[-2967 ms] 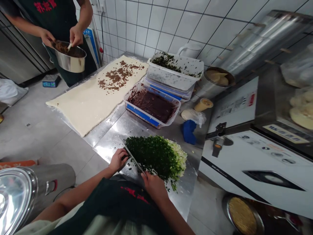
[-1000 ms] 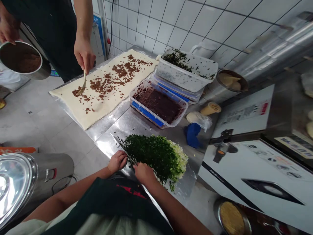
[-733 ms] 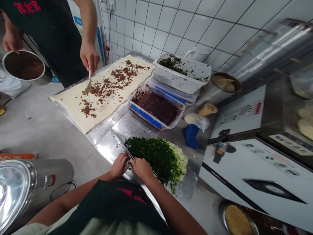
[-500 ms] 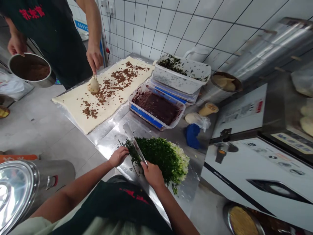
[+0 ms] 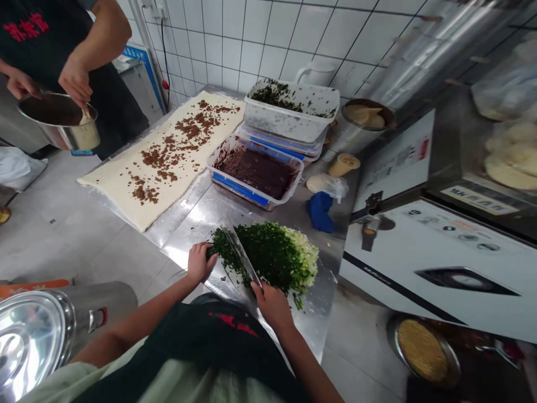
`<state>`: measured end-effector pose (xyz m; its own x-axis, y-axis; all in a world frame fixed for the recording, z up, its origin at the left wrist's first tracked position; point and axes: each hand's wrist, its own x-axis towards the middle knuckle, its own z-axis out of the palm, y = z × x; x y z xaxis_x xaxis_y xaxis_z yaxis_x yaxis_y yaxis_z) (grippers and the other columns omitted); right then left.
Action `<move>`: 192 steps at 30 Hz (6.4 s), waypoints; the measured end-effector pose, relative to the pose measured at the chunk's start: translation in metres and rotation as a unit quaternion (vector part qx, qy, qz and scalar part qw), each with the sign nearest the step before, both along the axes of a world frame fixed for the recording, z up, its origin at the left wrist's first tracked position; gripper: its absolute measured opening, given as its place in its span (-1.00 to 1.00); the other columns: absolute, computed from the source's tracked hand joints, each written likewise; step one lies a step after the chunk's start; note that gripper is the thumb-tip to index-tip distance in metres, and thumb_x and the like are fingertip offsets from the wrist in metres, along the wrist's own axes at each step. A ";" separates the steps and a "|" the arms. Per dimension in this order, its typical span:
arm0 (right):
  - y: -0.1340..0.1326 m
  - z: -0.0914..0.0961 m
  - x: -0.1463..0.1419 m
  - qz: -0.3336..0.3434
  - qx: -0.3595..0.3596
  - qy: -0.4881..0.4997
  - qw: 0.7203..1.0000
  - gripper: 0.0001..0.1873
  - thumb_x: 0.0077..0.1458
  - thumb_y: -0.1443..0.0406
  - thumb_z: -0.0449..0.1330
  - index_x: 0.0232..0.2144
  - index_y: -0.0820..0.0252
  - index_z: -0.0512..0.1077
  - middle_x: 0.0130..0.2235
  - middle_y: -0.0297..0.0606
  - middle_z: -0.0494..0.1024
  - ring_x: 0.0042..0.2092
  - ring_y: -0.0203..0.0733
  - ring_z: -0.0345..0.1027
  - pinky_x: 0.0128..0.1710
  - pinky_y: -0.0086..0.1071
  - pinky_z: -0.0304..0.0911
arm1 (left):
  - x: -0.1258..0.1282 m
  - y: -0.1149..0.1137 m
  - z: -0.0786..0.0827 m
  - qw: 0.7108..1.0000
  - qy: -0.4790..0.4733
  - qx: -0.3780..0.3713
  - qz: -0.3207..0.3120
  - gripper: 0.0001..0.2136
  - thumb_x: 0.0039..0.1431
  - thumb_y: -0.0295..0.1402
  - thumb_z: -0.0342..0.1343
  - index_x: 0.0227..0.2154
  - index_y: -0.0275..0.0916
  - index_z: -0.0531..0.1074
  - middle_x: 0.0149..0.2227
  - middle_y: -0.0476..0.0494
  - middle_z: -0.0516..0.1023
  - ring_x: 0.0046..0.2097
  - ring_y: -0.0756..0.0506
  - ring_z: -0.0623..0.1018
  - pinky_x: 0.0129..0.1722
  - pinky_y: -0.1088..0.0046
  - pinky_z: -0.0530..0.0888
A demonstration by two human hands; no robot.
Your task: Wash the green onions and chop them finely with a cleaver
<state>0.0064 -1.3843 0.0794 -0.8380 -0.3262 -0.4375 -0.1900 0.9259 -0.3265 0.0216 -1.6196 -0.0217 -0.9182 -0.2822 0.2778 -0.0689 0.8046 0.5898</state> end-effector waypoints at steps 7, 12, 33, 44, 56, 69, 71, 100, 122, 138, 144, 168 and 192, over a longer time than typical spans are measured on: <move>0.000 0.004 0.002 -0.003 0.005 -0.019 1.000 -0.48 0.15 0.08 -0.26 -0.31 0.20 0.41 -0.44 -0.22 0.51 -0.37 -0.24 0.36 -0.45 -0.49 0.04 | 0.016 0.035 -0.004 0.999 -0.005 -0.020 0.035 -0.32 -0.15 -0.17 0.14 0.03 -0.39 0.08 -0.02 -0.42 0.21 0.03 -0.36 0.17 -0.03 -0.05 0.15; -0.005 0.009 0.002 0.029 0.022 -0.007 0.999 -0.49 0.15 0.08 -0.26 -0.34 0.17 0.41 -0.40 -0.21 0.51 -0.33 -0.21 0.37 -0.43 -0.46 0.04 | 0.021 0.008 -0.013 0.997 0.014 0.057 -0.049 -0.53 -0.03 -0.45 0.02 0.00 -0.27 0.10 -0.10 -0.28 0.30 -0.05 -0.19 0.30 -0.08 0.11 0.31; -0.097 0.014 -0.032 0.153 0.116 -0.013 0.981 -0.58 0.13 0.13 -0.17 -0.25 0.21 0.40 -0.27 -0.08 0.50 -0.19 -0.08 0.37 -0.26 -0.33 0.19 | 0.009 -0.002 -0.018 0.989 0.035 0.015 -0.140 -0.83 0.11 -0.45 -0.10 -0.38 -0.23 0.41 -0.35 -0.13 0.41 -0.24 -0.05 0.37 -0.27 0.36 0.38; -0.089 0.014 -0.031 0.160 0.126 -0.026 0.979 -0.62 0.12 0.15 -0.13 -0.28 0.21 0.41 -0.28 -0.09 0.51 -0.21 -0.09 0.38 -0.28 -0.35 0.20 | 0.013 -0.002 -0.016 0.993 0.032 0.031 -0.112 -0.84 0.13 -0.43 -0.12 -0.38 -0.25 0.37 -0.38 -0.12 0.38 -0.27 -0.05 0.34 -0.27 0.36 0.35; -0.095 0.011 -0.032 0.169 0.118 -0.050 0.977 -0.58 0.11 0.14 -0.15 -0.26 0.25 0.41 -0.25 -0.02 0.49 -0.17 -0.09 0.36 -0.23 -0.33 0.17 | 0.018 -0.008 -0.019 0.988 0.048 0.045 -0.140 -0.85 0.11 -0.42 -0.09 -0.36 -0.24 0.39 -0.30 -0.15 0.40 -0.22 -0.05 0.37 -0.24 0.37 0.37; -0.103 0.003 -0.036 0.179 0.112 -0.074 0.975 -0.61 0.08 0.15 -0.10 -0.32 0.27 0.43 -0.30 0.01 0.51 -0.22 -0.05 0.39 -0.30 -0.34 0.20 | 0.020 -0.011 -0.022 0.990 0.027 0.064 -0.125 -0.83 0.15 -0.42 -0.14 -0.37 -0.26 0.36 -0.31 -0.15 0.37 -0.23 -0.02 0.36 -0.25 0.42 0.38; -0.103 0.003 -0.032 0.169 0.115 -0.065 0.977 -0.62 0.09 0.18 -0.10 -0.29 0.27 0.42 -0.29 0.00 0.50 -0.21 -0.07 0.38 -0.29 -0.36 0.20 | 0.021 -0.011 -0.023 0.990 0.028 0.059 -0.122 -0.83 0.14 -0.43 -0.14 -0.40 -0.27 0.36 -0.33 -0.15 0.38 -0.25 -0.02 0.36 -0.26 0.43 0.37; -0.109 0.001 -0.023 0.192 0.120 -0.071 0.971 -0.64 0.08 0.18 -0.10 -0.30 0.25 0.42 -0.29 0.00 0.51 -0.21 -0.04 0.38 -0.29 -0.31 0.21 | 0.035 -0.023 -0.014 0.984 0.010 -0.021 -0.177 -0.79 0.14 -0.43 -0.15 -0.29 -0.23 0.39 -0.32 -0.14 0.44 -0.21 -0.06 0.39 -0.26 0.36 0.39; -0.113 -0.003 -0.013 0.175 0.101 -0.048 0.978 -0.65 0.09 0.20 -0.10 -0.27 0.25 0.40 -0.28 -0.02 0.50 -0.20 -0.08 0.38 -0.26 -0.33 0.18 | 0.044 -0.024 -0.014 0.985 0.000 0.013 -0.174 -0.79 0.15 -0.41 -0.15 -0.23 -0.24 0.35 -0.25 -0.15 0.41 -0.15 -0.05 0.36 -0.18 0.38 0.38; -0.021 0.004 -0.019 -0.050 -0.039 -0.047 0.997 -0.54 0.09 0.09 -0.16 -0.35 0.27 0.41 -0.48 -0.20 0.50 -0.43 -0.23 0.37 -0.45 -0.49 0.12 | -0.041 -0.060 0.021 0.946 -0.024 -0.069 -0.317 -0.83 -0.10 -0.57 0.00 -0.39 -0.24 0.32 -0.12 -0.19 0.31 -0.05 -0.12 0.27 -0.11 0.36 0.30; -0.010 0.006 -0.007 -0.086 -0.054 -0.072 0.992 -0.52 0.09 0.07 -0.19 -0.35 0.28 0.40 -0.62 -0.23 0.45 -0.53 -0.23 0.34 -0.49 -0.47 0.12 | -0.046 -0.052 0.013 0.951 -0.077 -0.064 -0.293 -0.89 -0.09 -0.53 0.00 -0.47 -0.20 0.32 -0.42 -0.07 0.35 -0.29 -0.04 0.34 -0.28 0.46 0.32; -0.003 0.002 -0.011 0.028 -0.055 -0.024 0.998 -0.55 0.11 0.08 -0.21 -0.42 0.18 0.38 -0.47 -0.23 0.48 -0.37 -0.20 0.36 -0.43 -0.47 0.07 | -0.009 -0.040 -0.008 0.996 -0.008 0.063 -0.061 -0.74 -0.08 -0.61 -0.10 -0.35 -0.23 0.37 -0.25 -0.12 0.37 -0.17 -0.05 0.36 -0.15 0.37 0.35; 0.001 0.003 -0.001 0.013 -0.044 -0.013 0.999 -0.55 0.12 0.08 -0.20 -0.38 0.19 0.39 -0.46 -0.22 0.49 -0.38 -0.21 0.35 -0.43 -0.47 0.05 | -0.080 -0.060 0.019 0.947 -0.312 -0.004 0.070 -0.81 -0.03 -0.34 0.00 -0.30 -0.17 0.38 -0.33 -0.09 0.48 -0.29 -0.05 0.45 -0.37 0.51 0.30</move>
